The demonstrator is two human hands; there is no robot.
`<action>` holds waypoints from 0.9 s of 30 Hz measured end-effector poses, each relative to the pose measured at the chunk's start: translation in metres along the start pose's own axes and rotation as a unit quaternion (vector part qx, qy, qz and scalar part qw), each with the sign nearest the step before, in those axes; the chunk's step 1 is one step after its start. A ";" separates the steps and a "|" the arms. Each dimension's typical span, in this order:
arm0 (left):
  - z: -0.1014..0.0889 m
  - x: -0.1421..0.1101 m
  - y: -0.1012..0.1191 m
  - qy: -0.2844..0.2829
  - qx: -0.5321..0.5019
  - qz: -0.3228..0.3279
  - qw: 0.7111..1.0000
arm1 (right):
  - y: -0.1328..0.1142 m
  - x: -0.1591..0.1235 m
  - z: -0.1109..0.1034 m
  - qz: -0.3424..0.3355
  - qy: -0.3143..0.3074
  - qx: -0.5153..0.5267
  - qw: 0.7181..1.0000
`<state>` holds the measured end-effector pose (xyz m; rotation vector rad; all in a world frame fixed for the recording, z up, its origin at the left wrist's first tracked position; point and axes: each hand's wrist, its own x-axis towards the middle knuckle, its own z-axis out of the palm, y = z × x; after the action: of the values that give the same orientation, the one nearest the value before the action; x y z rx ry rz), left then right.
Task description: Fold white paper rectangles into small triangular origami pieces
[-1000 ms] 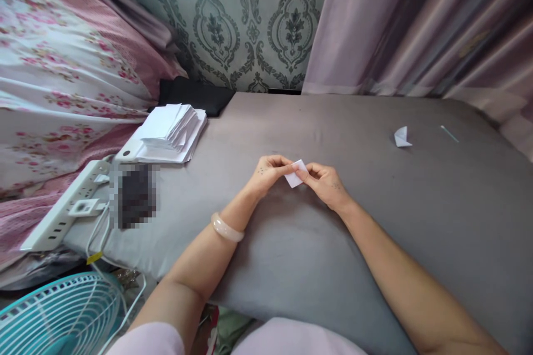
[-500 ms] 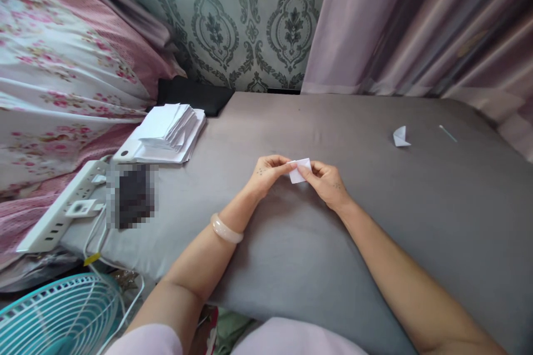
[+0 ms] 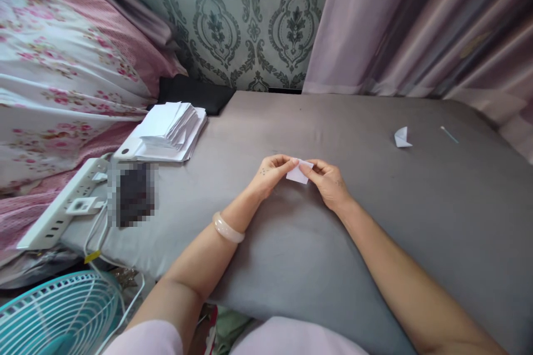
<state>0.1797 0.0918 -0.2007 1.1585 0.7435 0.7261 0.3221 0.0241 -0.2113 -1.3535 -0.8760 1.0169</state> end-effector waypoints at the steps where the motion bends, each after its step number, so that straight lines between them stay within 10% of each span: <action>1: 0.001 0.000 0.000 -0.005 -0.008 -0.010 1.000 | 0.000 0.001 0.000 0.008 0.011 0.026 1.000; 9: 0.003 0.002 -0.006 -0.003 0.001 0.001 1.000 | 0.000 0.002 -0.001 0.046 -0.003 0.149 0.988; 15: -0.003 0.005 -0.010 0.018 0.154 0.117 0.981 | 0.002 0.004 -0.005 -0.062 0.015 0.003 0.998; 21: -0.017 0.008 -0.012 0.027 0.433 0.309 0.846 | 0.006 0.008 -0.018 -0.273 0.040 -0.230 0.933; 27: -0.022 0.004 -0.007 -0.003 0.591 0.360 0.722 | 0.004 0.005 -0.030 -0.346 0.012 -0.424 0.837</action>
<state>0.1650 0.1047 -0.2134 2.7378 0.7301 0.8729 0.3515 0.0182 -0.2169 -1.5373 -1.7527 -0.0055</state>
